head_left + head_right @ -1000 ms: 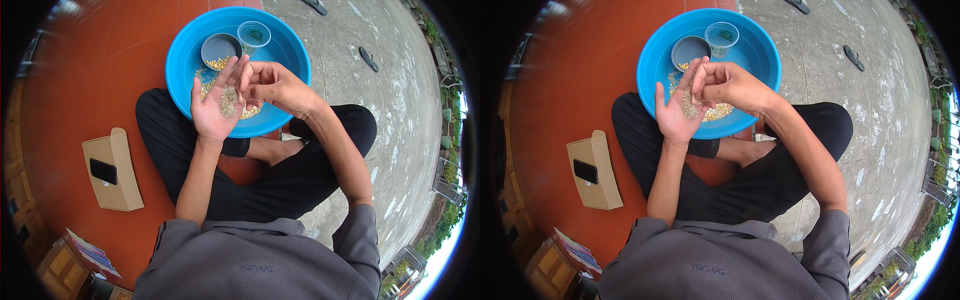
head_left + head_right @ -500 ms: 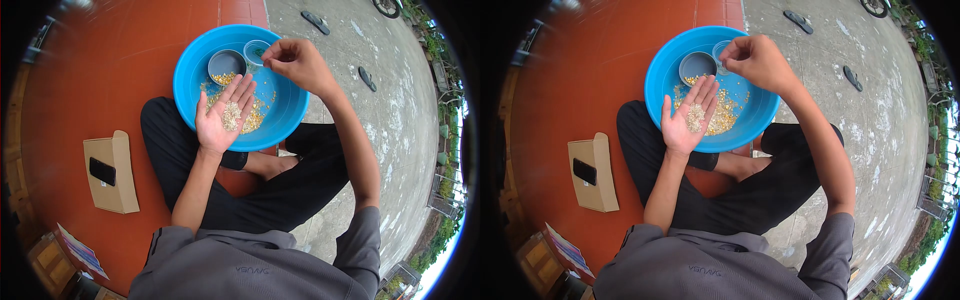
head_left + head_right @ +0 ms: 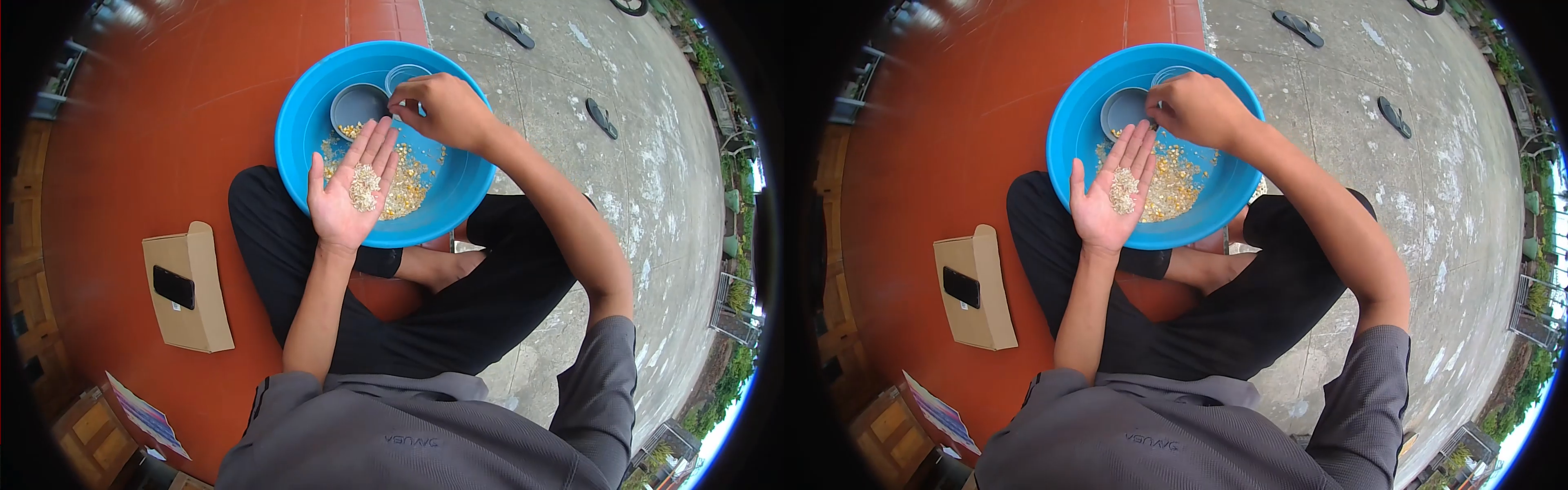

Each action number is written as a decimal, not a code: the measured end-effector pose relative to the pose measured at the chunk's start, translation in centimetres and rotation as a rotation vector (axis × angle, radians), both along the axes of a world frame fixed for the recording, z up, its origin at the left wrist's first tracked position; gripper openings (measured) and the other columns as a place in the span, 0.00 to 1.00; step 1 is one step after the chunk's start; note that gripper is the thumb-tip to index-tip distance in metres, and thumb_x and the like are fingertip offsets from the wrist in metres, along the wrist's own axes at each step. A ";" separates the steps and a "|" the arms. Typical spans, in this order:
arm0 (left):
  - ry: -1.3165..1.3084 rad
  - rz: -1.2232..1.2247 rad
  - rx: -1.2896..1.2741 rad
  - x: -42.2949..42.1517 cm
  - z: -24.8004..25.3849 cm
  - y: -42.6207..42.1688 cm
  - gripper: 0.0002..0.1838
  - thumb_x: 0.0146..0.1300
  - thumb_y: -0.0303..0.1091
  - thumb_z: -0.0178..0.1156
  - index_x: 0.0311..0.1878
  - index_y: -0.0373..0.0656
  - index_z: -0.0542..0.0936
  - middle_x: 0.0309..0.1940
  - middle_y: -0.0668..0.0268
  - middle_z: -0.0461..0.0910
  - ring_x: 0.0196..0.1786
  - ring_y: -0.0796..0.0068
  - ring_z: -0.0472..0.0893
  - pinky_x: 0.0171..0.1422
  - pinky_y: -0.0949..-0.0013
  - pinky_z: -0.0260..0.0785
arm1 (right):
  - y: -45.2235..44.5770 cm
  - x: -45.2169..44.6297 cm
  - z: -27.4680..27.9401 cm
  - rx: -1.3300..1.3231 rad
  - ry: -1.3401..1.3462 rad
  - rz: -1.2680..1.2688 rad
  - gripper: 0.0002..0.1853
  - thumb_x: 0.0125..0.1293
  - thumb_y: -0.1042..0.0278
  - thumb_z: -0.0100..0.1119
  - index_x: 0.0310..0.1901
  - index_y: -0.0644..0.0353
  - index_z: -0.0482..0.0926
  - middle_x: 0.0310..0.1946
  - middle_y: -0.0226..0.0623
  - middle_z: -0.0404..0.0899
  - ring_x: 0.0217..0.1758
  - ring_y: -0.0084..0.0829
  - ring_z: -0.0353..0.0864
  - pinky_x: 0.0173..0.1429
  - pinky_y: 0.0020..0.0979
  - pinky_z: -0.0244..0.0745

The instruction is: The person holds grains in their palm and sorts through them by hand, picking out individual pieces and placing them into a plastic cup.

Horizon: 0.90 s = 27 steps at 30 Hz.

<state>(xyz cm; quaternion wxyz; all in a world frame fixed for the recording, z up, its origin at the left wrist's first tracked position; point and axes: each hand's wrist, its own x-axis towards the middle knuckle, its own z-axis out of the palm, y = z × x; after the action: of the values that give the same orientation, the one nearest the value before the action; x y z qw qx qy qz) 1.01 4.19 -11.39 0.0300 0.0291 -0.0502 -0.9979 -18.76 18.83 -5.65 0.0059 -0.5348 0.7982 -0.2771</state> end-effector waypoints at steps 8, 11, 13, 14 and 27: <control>-0.042 -0.025 -0.190 0.5 0.7 0.2 0.52 0.87 0.73 0.36 0.93 0.36 0.59 0.96 0.53 0.55 0.97 0.54 0.52 0.99 0.49 0.44 | -0.2 7.5 1.3 0.189 -0.034 0.296 0.14 0.68 0.69 0.75 0.55 0.54 0.92 0.39 0.39 0.94 0.39 0.47 0.93 0.42 0.47 0.85; 0.004 -0.025 -0.093 0.5 0.1 0.3 0.53 0.86 0.72 0.38 0.94 0.32 0.54 0.96 0.51 0.52 0.97 0.52 0.51 1.00 0.47 0.43 | -0.6 8.5 1.5 0.215 -0.079 0.324 0.17 0.69 0.67 0.75 0.58 0.53 0.92 0.37 0.40 0.94 0.39 0.48 0.93 0.43 0.49 0.85; 0.010 -0.018 -0.116 0.6 0.0 0.2 0.53 0.87 0.72 0.37 0.94 0.32 0.54 0.96 0.50 0.52 0.97 0.51 0.51 1.00 0.47 0.42 | -0.8 8.4 1.8 0.255 -0.083 0.352 0.16 0.69 0.67 0.75 0.58 0.53 0.93 0.37 0.40 0.94 0.38 0.47 0.93 0.43 0.49 0.85; 0.015 -0.018 -0.111 0.6 -0.1 0.2 0.53 0.87 0.72 0.37 0.94 0.32 0.53 0.96 0.50 0.52 0.97 0.51 0.51 1.00 0.46 0.42 | -0.8 8.4 1.9 0.275 -0.085 0.364 0.16 0.70 0.66 0.76 0.58 0.53 0.93 0.36 0.40 0.94 0.38 0.47 0.93 0.43 0.48 0.85; -0.033 -0.034 -0.128 0.4 0.1 0.2 0.52 0.86 0.74 0.33 0.94 0.37 0.58 0.94 0.51 0.60 0.96 0.53 0.56 0.97 0.48 0.50 | -0.8 8.1 0.7 0.243 -0.132 0.396 0.13 0.70 0.67 0.76 0.55 0.54 0.93 0.36 0.41 0.94 0.39 0.47 0.92 0.45 0.48 0.84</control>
<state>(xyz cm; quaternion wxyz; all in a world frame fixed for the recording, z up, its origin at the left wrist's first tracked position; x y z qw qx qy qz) 1.42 4.36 -11.29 0.0141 0.0427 -0.1151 -0.9923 -10.64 18.05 -4.91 0.1767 -0.6570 0.7031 -0.2069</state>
